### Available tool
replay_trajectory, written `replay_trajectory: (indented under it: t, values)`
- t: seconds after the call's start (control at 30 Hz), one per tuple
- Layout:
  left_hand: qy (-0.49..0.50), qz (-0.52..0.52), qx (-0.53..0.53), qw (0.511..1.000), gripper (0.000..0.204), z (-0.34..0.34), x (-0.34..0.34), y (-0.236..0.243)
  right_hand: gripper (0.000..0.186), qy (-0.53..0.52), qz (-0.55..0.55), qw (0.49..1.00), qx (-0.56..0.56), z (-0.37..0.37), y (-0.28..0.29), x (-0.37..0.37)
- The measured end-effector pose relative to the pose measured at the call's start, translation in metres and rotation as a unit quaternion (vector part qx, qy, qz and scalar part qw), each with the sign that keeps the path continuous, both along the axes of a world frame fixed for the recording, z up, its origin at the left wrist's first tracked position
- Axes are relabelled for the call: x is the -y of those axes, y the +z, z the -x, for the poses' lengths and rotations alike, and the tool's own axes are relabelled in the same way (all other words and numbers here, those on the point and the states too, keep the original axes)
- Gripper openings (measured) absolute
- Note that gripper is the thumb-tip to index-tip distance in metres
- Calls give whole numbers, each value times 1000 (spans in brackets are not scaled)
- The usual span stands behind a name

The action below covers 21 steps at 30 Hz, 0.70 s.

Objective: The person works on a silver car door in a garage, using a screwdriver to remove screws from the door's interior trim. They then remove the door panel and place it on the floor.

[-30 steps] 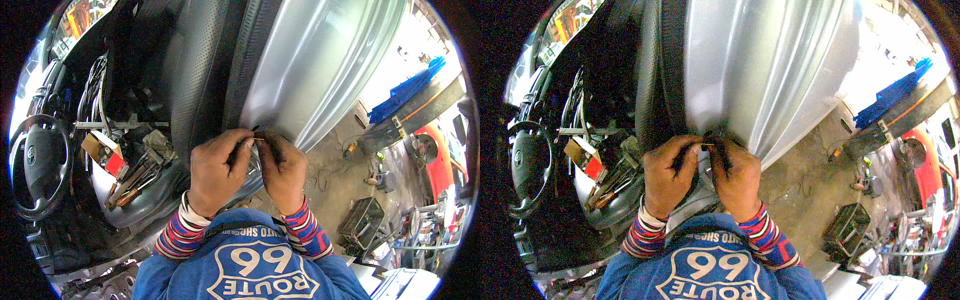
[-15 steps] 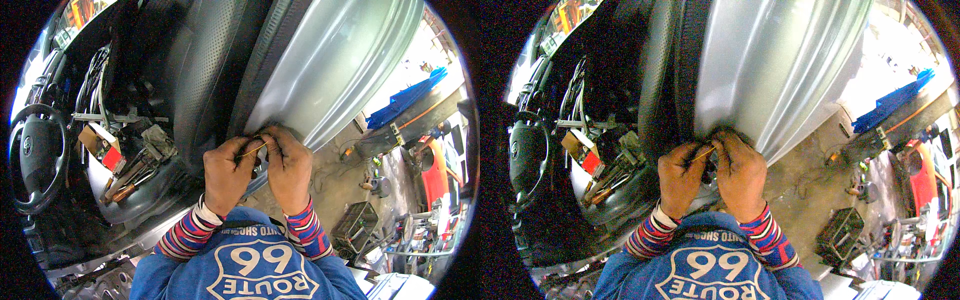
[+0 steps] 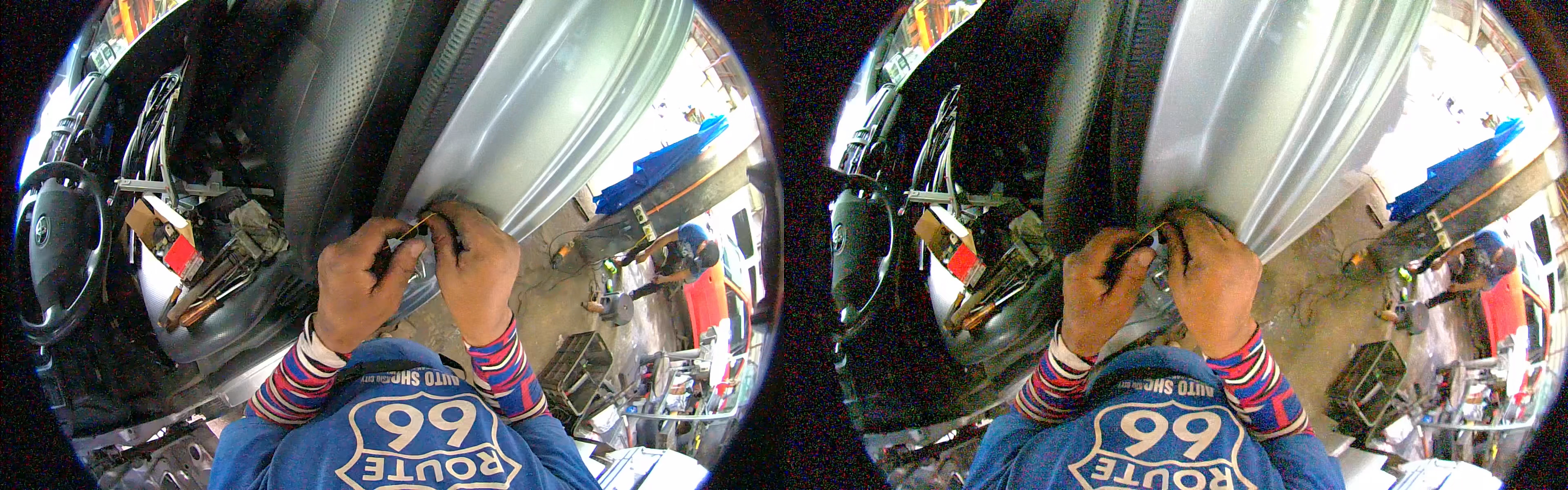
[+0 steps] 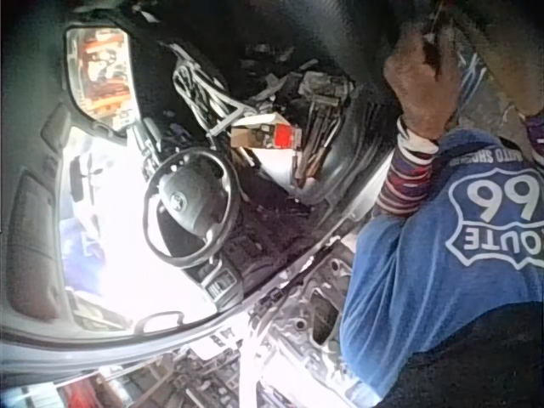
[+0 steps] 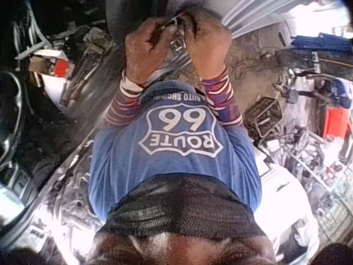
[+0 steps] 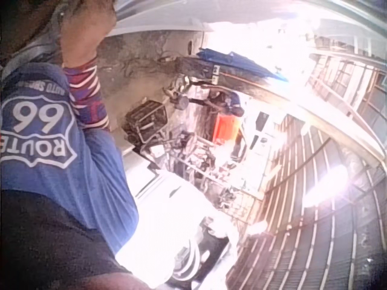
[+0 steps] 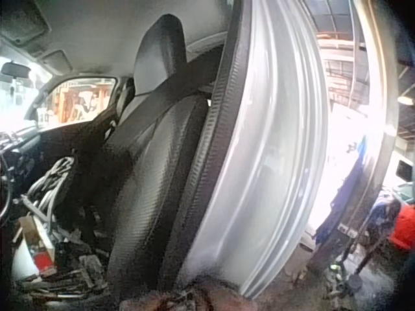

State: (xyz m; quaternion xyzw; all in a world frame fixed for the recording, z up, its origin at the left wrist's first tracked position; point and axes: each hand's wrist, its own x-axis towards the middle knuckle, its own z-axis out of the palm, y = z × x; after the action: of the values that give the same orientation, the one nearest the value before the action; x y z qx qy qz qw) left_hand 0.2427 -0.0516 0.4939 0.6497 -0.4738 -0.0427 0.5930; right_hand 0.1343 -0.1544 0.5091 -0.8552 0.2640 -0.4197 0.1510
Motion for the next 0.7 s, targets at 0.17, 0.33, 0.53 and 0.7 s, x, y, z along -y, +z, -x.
replay_trajectory:
  t: [0.17,0.33,0.53,0.7]
  values:
    - [1,33,103,994,12,-15,1,6,13,18,-8,999,-37,2,3,3]
    - [87,89,241,963,10,-17,14,1,17,48,-12,999,-11,6,5,5]
    - [121,68,147,979,14,2,25,-4,19,48,-22,998,21,5,2,6]
    - [115,70,203,970,13,6,29,-5,18,16,-8,1000,23,6,-3,2]
